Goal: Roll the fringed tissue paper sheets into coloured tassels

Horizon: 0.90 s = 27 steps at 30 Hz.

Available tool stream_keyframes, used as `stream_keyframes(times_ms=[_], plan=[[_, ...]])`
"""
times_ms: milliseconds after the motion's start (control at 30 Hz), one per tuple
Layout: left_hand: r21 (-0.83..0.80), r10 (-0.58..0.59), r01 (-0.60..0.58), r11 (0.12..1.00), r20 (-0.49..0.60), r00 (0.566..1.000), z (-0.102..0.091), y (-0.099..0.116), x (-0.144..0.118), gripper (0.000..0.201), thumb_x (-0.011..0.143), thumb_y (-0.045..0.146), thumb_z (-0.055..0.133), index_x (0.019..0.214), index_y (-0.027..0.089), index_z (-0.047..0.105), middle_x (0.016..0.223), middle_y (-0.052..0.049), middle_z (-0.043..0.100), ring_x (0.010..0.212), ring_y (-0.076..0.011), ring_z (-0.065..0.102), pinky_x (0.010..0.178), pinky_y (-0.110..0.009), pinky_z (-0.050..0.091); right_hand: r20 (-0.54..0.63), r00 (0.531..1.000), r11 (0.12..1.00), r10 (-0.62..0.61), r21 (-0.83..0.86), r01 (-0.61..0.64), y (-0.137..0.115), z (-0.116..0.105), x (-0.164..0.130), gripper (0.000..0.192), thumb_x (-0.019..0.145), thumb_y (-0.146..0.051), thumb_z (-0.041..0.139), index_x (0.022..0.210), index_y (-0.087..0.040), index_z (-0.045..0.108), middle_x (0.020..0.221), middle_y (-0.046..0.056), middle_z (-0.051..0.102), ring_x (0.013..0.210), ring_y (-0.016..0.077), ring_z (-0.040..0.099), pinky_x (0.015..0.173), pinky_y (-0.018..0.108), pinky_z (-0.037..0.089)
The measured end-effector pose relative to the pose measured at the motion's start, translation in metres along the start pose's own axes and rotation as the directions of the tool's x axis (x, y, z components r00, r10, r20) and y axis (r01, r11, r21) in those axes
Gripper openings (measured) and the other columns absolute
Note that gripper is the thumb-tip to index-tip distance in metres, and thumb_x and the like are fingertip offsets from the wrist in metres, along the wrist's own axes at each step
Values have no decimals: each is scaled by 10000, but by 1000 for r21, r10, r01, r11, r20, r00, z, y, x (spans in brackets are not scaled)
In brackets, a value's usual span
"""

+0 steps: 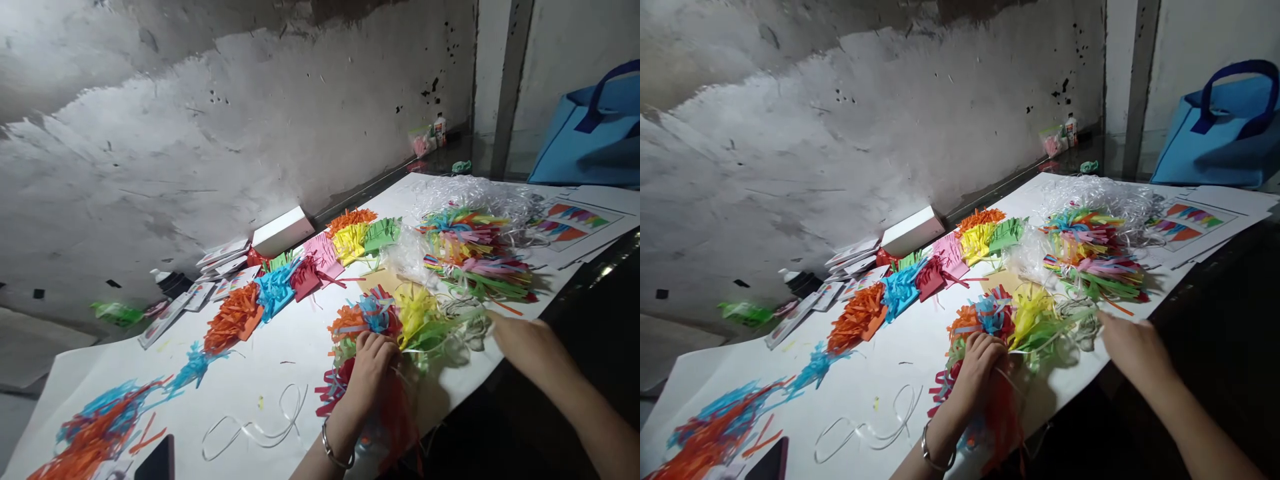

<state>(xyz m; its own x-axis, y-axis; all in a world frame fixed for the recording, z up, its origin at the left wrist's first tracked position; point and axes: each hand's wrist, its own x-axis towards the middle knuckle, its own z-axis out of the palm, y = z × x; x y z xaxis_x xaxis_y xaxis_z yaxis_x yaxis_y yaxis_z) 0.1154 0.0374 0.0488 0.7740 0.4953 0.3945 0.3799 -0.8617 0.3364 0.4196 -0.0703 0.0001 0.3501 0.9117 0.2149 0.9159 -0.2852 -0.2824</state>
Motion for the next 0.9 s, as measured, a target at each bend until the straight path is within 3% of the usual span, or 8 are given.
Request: stream_keyframes(times_ms=[133, 200, 300, 400, 500, 667, 833, 900], plan=[[10, -4, 4, 1000, -7, 1000, 0, 0, 0, 170, 943, 43, 577, 901, 206, 597, 913, -7, 714, 857, -177, 600, 944, -372, 403, -171, 981, 996, 94, 12, -93, 18, -23, -1, 357, 944, -137, 409, 1054, -108, 748, 809, 184, 747, 674, 322, 715, 629, 425, 457], [18, 0, 0, 1000, 1, 1000, 2, 0, 0, 173, 938, 37, 585, 905, 207, 597, 926, -5, 716, 863, -174, 597, 954, -367, 401, -247, 968, 997, 41, 67, -25, -4, -25, -8, 375, 1006, -258, 393, 1099, -131, 734, 1060, 184, 740, 931, 311, 717, 834, 436, 507], [38, 11, -11, 999, 19, 1000, 4, 0, 0, 172, 938, 42, 592, 917, 213, 598, 922, 0, 718, 867, -174, 597, 955, -366, 402, -253, 956, 915, -147, 332, 229, -58, -18, -20, 360, 1008, -424, 474, 1123, -197, 728, 1159, 126, 714, 1134, 276, 641, 1019, 404, 461], [69, 20, -23, 997, 39, 999, 6, -1, -1, 167, 934, 53, 599, 940, 220, 613, 909, 1, 719, 874, -180, 604, 951, -373, 407, -21, 966, 703, -256, 682, 201, -107, -8, -28, 291, 947, -416, 588, 1118, -213, 710, 1146, 117, 719, 1118, 314, 629, 988, 469, 465], [109, 25, -31, 994, 48, 999, 9, -2, -2, 156, 920, 64, 621, 940, 219, 623, 905, 2, 722, 868, -179, 605, 960, -380, 406, 140, 939, 619, -314, 780, 91, -133, -1, -30, 259, 983, -329, 475, 847, -223, 669, 860, 60, 713, 842, 247, 669, 776, 383, 518], [173, 35, -44, 984, 55, 998, 13, -3, -6, 140, 920, 86, 638, 969, 215, 618, 933, 1, 722, 882, -181, 600, 992, -399, 383, 199, 949, 543, -246, 839, -35, -147, 14, -42, 363, 1022, -437, 348, 869, -221, 596, 925, 82, 661, 914, 240, 646, 830, 375, 521], [205, 49, -65, 977, 81, 996, 12, -1, -7, 67, 954, 173, 648, 997, 216, 618, 944, -16, 719, 890, -202, 592, 994, -419, 372, 340, 901, 468, -269, 864, -186, -150, 13, -53, 523, 1049, -569, 263, 873, -207, 596, 614, -27, 519, 549, 161, 525, 525, 267, 443], [194, 70, -87, 977, 94, 993, 7, 0, -6, 63, 964, 192, 647, 1012, 219, 615, 973, -16, 727, 899, -199, 597, 996, -414, 366, 346, 885, 452, -310, 873, -184, -144, 0, -48, 522, 1021, -608, 357, 810, -199, 603, 635, -20, 543, 601, 159, 535, 560, 261, 431]])
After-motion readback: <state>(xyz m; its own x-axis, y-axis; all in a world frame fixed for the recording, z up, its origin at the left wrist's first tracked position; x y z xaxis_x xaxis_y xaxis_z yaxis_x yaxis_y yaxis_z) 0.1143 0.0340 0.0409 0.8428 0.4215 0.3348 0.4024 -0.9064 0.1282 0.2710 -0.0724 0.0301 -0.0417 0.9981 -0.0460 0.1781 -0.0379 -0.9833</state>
